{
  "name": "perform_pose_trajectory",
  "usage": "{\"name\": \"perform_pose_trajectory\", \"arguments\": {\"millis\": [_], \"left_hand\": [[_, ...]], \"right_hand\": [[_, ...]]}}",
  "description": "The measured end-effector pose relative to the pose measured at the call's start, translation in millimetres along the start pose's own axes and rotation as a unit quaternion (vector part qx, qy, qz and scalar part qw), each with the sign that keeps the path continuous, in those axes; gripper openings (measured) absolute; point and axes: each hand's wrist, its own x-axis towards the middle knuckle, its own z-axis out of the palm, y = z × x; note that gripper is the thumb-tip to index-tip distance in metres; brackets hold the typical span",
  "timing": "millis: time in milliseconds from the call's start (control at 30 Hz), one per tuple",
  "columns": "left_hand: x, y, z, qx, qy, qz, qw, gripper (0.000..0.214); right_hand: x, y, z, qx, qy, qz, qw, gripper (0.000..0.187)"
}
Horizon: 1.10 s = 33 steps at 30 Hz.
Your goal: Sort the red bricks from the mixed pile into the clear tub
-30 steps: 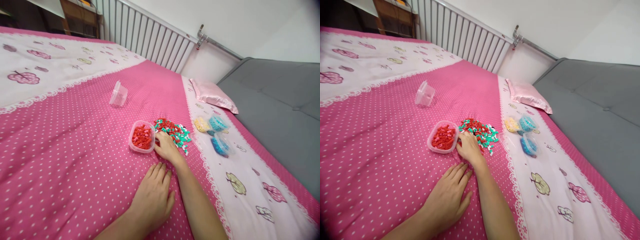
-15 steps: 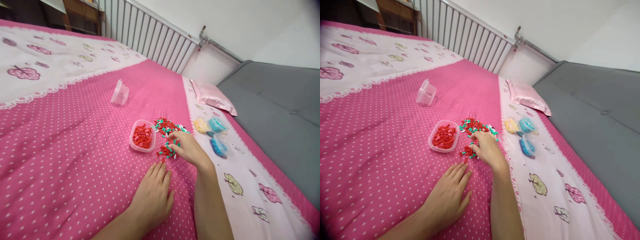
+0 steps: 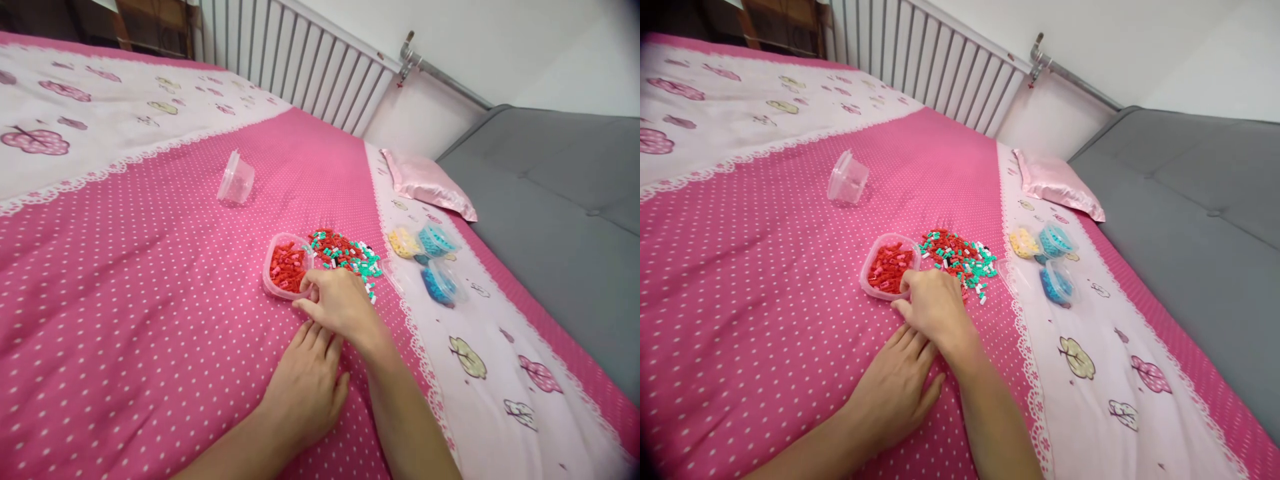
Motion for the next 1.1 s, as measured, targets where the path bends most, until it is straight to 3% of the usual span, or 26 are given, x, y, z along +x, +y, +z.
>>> {"name": "perform_pose_trajectory", "arguments": {"millis": [267,367,433,533,633,767,933,1100], "left_hand": [[-0.8,0.9,2.6,0.036,0.004,0.003,0.999,0.044],[-1.3,0.1,3.5,0.051,0.001,0.002,0.999,0.047],[-1.2,-0.6,3.6,0.057,-0.001,0.005,0.998,0.047],[-0.4,-1.2,3.4,0.063,-0.003,0.007,0.998,0.047],[0.1,-1.1,3.3,0.067,-0.002,0.005,0.998,0.047],[-0.4,-0.5,3.7,0.063,0.000,0.002,0.998,0.047],[0.0,-0.1,4.0,0.059,-0.001,0.001,0.998,0.047],[0.8,-0.7,4.0,0.063,0.000,0.001,0.998,0.047]], "right_hand": [[-7.7,10.2,-15.3,0.017,-0.012,-0.021,1.000,0.012],[-10.7,27.8,-27.9,0.078,-0.012,-0.035,0.996,0.025],[-13.7,43.5,-38.0,0.095,0.034,0.018,0.995,0.031],[-16.6,65.3,-46.4,0.033,0.116,0.141,0.983,0.028],[-13.3,77.5,-39.7,-0.012,0.067,0.185,0.980,0.030],[0.2,81.6,-18.1,-0.036,-0.005,0.179,0.983,0.036],[14.1,78.5,-2.5,-0.019,0.005,0.169,0.985,0.025],[15.1,72.2,-3.4,0.049,0.011,0.114,0.992,0.015]]}}
